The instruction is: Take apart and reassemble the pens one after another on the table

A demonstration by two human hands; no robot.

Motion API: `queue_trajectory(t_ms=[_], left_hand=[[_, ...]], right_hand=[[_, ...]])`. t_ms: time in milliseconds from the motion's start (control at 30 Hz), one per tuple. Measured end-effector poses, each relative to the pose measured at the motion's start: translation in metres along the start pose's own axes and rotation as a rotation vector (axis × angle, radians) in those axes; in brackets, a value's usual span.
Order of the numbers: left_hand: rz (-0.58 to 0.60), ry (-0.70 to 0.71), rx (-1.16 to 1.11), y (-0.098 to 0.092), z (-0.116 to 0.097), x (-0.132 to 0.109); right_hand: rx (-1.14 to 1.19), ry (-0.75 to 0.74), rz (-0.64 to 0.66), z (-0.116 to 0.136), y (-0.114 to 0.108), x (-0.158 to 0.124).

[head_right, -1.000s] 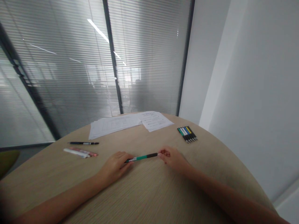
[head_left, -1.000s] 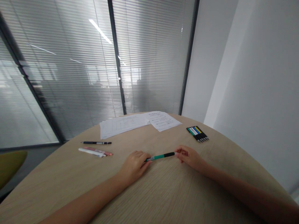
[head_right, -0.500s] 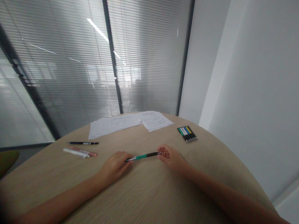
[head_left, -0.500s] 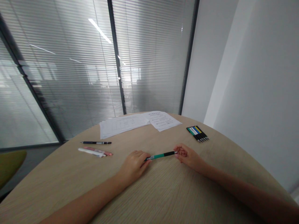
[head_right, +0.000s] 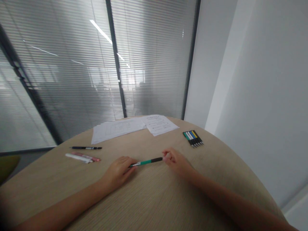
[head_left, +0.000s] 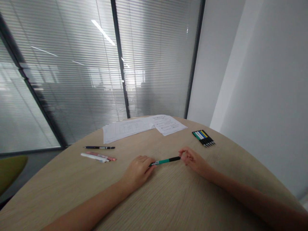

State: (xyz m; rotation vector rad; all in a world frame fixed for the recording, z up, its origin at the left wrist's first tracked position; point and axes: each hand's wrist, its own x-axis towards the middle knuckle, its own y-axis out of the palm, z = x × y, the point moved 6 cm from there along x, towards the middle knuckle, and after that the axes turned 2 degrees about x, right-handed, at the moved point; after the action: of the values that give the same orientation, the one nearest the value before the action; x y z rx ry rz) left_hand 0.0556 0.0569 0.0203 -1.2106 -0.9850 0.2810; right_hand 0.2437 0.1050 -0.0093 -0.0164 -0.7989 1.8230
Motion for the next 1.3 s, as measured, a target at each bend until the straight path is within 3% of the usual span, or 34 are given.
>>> queue_trajectory(t_ms=[300,500,867,1100,1300], left_hand=[[-0.016,0.006,0.009,-0.001,-0.001,0.0],[-0.018,0.023,0.015,-0.001,-0.002,0.0],[-0.026,0.017,0.015,-0.001,-0.002,0.0],[-0.031,0.014,-0.006,-0.002,-0.002,0.0],[-0.044,0.031,-0.008,-0.002,-0.003,-0.001]], right_hand=[[-0.102,-0.035,0.018,0.005,-0.001,-0.001],[-0.168,-0.177,0.045,0.017,0.0,0.0],[-0.032,0.054,0.024,-0.002,0.002,-0.002],[-0.145,0.027,0.023,0.004,-0.001,-0.002],[-0.237,-0.087,0.028,0.009,-0.001,-0.001]])
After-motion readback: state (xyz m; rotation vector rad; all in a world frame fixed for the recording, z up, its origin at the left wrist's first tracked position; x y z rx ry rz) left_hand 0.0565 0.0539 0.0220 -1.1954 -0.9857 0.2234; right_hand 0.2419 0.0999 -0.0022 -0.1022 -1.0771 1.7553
